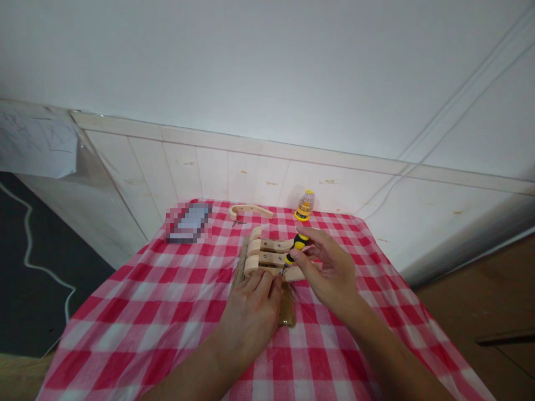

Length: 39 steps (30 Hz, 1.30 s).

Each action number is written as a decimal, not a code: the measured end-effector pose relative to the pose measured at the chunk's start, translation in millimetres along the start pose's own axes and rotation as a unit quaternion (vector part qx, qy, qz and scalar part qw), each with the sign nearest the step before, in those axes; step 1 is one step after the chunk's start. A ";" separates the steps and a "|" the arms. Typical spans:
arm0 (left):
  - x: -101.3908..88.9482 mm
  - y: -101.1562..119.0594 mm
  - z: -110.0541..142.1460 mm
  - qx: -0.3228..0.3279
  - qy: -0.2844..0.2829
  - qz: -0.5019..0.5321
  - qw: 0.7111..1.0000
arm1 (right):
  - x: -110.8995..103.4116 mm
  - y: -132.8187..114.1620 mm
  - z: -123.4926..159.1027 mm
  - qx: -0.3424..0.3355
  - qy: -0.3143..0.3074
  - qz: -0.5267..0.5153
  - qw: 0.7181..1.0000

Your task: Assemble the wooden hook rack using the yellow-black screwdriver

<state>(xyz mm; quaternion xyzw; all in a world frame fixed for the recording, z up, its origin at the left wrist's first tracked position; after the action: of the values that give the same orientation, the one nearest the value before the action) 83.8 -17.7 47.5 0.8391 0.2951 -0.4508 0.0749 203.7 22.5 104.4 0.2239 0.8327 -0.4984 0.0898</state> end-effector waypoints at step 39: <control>4.7 1.1 0.3 0.002 -0.029 0.010 1.000 | -3.9 -6.0 2.5 -0.021 0.039 0.032 0.999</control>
<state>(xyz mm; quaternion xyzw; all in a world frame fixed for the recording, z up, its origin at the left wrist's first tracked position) 86.1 -16.7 43.4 0.8287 0.2838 -0.4747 0.0862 204.1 16.9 109.5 0.2676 0.8384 -0.4683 0.0783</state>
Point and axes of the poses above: each hand's wrist, its own z-axis away from the middle knuckle, its own x-axis out of the palm, y = z × x, the point moved 10 cm from there along -z, towards the middle knuckle, and after that the axes turned 15 degrees about x, right-handed, at the moved point
